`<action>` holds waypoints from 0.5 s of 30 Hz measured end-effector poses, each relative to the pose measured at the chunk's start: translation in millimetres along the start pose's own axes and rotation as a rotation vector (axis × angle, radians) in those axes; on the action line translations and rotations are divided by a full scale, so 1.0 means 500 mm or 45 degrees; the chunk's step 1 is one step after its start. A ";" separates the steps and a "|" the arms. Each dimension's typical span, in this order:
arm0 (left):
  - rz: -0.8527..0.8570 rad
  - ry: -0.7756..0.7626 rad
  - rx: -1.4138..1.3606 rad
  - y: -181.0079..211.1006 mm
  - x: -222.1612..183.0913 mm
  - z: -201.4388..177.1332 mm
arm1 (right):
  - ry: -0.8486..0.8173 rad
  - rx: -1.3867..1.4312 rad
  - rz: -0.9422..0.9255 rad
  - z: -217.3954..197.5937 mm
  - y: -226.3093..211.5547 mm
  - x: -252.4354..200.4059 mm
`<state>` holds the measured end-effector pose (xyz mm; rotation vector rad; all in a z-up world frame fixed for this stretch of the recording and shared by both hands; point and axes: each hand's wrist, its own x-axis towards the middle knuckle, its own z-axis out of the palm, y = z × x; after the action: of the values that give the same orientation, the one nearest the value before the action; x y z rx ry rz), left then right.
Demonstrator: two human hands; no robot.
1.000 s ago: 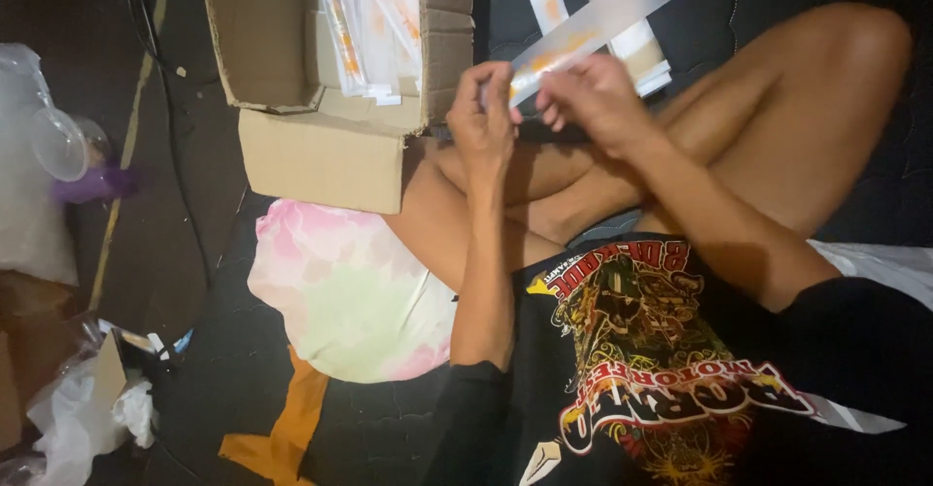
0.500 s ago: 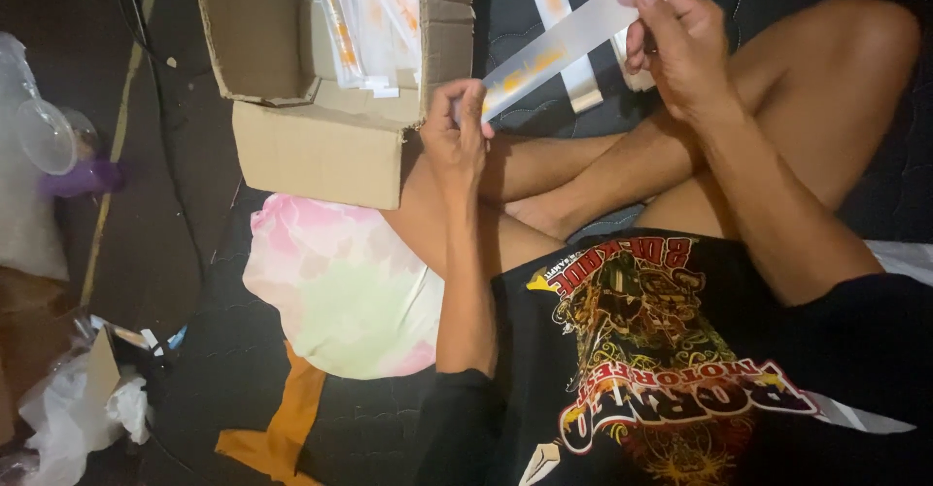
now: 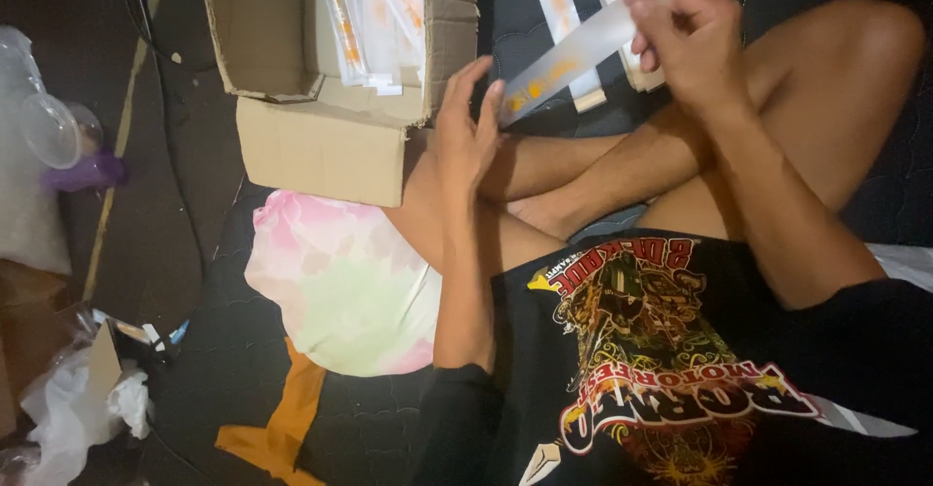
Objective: Sorting and packing individual snack packets from a cardboard box while sitting on the floor.
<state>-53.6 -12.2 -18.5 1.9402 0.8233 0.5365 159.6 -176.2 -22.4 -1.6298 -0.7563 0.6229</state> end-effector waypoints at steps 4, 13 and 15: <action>0.090 -0.099 -0.105 0.042 0.039 0.041 | -0.137 0.042 -0.061 0.034 -0.003 -0.016; -0.261 -0.560 -0.613 0.078 0.050 0.034 | -0.080 0.091 -0.027 -0.004 -0.008 -0.012; -0.322 -0.565 -0.564 0.057 0.037 0.013 | -0.056 0.000 -0.117 -0.022 0.001 -0.008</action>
<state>-27.3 -12.4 4.2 1.4427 0.5889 0.1092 164.9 -186.3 -20.9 -1.5761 -0.8582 0.5946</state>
